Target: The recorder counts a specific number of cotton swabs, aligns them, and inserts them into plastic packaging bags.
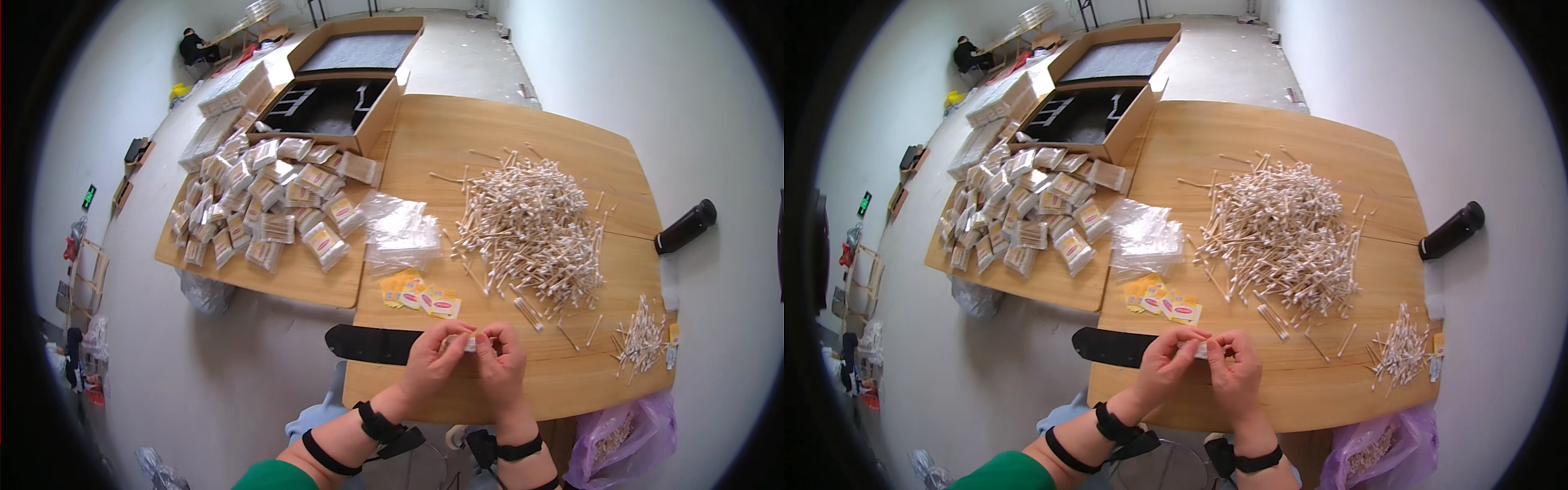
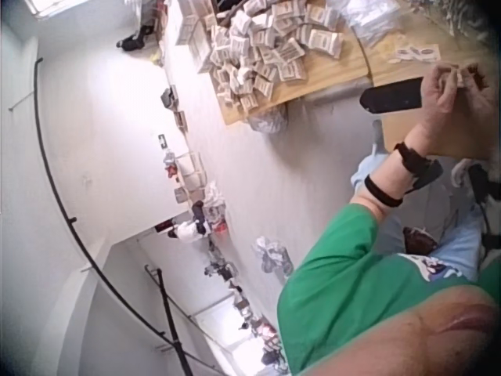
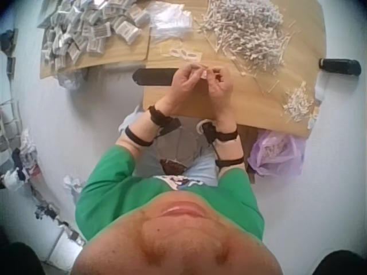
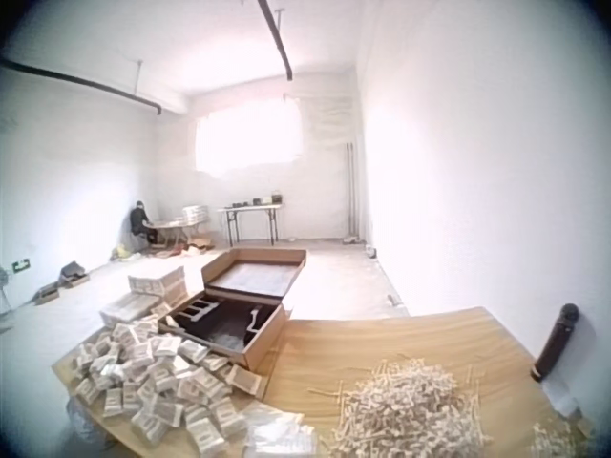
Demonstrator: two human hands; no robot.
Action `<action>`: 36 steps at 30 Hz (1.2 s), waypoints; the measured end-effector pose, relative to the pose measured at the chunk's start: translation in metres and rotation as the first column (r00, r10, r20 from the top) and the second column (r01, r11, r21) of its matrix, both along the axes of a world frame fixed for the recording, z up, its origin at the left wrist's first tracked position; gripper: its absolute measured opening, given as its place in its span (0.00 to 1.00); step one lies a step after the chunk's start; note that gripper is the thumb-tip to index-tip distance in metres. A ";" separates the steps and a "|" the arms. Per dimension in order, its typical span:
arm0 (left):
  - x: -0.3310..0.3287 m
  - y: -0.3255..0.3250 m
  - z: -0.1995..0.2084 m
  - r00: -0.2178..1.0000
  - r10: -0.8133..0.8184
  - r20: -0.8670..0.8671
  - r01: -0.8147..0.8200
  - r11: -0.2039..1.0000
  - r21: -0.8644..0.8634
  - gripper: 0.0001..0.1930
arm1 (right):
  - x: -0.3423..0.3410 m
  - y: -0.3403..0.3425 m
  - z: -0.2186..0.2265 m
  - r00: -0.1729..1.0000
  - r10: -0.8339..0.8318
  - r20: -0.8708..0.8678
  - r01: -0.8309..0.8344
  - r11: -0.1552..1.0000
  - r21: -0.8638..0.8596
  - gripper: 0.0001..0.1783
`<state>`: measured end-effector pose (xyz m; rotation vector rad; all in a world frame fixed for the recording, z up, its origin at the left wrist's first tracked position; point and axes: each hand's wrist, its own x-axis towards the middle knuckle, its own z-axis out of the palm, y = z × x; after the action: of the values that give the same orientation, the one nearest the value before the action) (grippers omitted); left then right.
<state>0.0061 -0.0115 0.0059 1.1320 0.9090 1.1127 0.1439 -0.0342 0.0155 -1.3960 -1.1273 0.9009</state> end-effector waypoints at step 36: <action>-0.013 0.016 0.002 0.978 -0.133 0.158 0.145 0.987 -0.064 0.08 | 0.024 0.008 0.007 0.979 0.161 -0.126 -0.151 0.985 0.082 0.02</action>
<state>-0.0066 0.0049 0.0082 1.0175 0.7347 1.0269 0.1679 -0.0259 0.0229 -1.1843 -1.1682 1.0389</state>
